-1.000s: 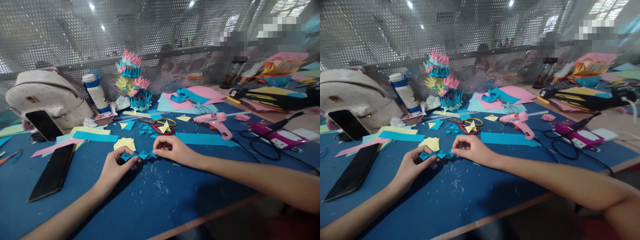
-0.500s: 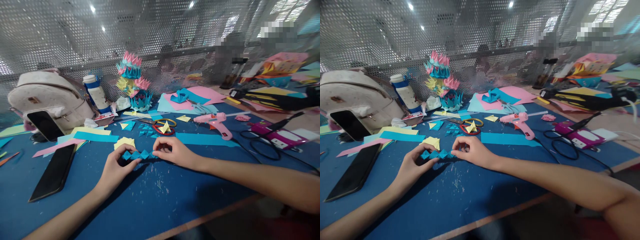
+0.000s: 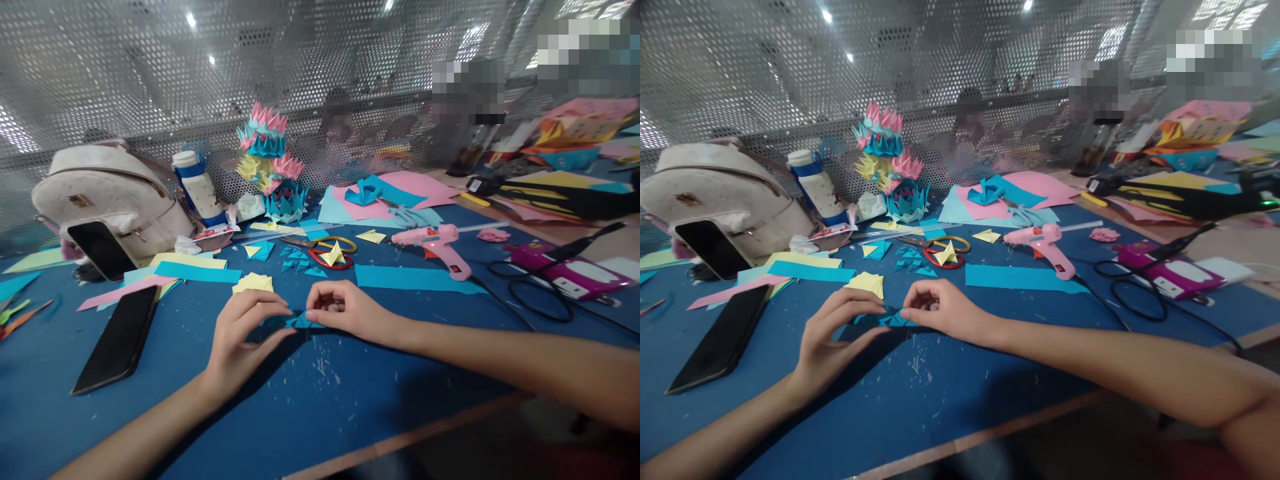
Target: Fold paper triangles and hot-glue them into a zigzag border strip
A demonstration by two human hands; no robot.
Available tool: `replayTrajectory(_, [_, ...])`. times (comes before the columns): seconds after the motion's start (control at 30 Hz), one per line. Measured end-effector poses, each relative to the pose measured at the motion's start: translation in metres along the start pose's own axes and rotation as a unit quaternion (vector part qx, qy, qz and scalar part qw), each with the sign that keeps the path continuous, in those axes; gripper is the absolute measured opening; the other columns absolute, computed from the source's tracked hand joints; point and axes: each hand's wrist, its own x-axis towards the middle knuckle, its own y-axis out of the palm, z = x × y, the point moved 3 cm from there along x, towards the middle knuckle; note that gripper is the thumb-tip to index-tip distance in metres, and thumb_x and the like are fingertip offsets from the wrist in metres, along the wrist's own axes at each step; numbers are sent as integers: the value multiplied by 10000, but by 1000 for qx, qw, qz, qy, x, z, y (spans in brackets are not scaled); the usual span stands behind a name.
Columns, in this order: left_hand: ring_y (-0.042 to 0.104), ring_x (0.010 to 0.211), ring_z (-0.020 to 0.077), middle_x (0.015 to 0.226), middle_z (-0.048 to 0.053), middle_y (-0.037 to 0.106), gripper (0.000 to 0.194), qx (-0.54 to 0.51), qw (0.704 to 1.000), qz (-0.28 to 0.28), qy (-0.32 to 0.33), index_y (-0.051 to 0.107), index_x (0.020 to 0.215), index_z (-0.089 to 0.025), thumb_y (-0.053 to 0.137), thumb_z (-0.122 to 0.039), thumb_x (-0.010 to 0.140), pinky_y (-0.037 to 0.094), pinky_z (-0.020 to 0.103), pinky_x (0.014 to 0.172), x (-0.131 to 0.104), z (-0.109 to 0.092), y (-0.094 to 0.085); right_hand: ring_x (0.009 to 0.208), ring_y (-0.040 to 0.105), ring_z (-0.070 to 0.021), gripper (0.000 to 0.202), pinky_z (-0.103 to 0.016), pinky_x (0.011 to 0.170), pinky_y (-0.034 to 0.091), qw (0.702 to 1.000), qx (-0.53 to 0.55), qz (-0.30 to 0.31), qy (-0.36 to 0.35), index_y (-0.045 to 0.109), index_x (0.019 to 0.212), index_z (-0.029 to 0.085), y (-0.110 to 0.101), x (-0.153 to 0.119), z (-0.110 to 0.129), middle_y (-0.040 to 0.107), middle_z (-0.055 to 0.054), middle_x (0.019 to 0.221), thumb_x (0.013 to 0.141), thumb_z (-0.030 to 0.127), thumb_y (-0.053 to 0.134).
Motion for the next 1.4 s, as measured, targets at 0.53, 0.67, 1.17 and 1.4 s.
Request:
replayTrajectory(0.53, [649, 840, 159, 909, 32, 706, 134, -31, 999, -2, 15, 702, 949, -188, 763, -131, 844, 495, 311, 767, 0, -3, 0, 571, 437, -77, 340, -209, 521, 340, 1000, -13, 5, -24, 580, 750, 152, 2, -3, 0, 537, 35, 646, 818, 455, 718])
replayTrajectory(0.67, [651, 840, 163, 910, 36, 708, 131, -32, 999, 1, 14, 705, 950, -188, 762, -135, 845, 500, 314, 764, -1, -3, 0, 574, 444, -78, 351, -207, 519, 341, 1000, -11, 2, -19, 581, 754, 146, 3, -3, 0, 545, 30, 650, 813, 463, 719])
replayTrajectory(1.17, [672, 921, 213, 1028, 62, 723, 231, -21, 996, 17, -87, 665, 1100, -222, 687, -345, 907, 507, 357, 813, 1, 5, 0, 577, 423, -80, 203, -220, 552, 330, 991, -115, -22, -66, 638, 795, 154, -5, -2, 1, 553, 27, 680, 855, 339, 696])
replayTrajectory(1.4, [712, 789, 205, 845, 12, 766, 61, -63, 978, 32, -194, 741, 864, -243, 750, -293, 830, 526, 354, 756, -3, 15, 11, 638, 519, -101, 157, -228, 603, 389, 979, -181, -11, -96, 660, 823, 161, -5, -1, -5, 627, 2, 723, 872, 309, 681])
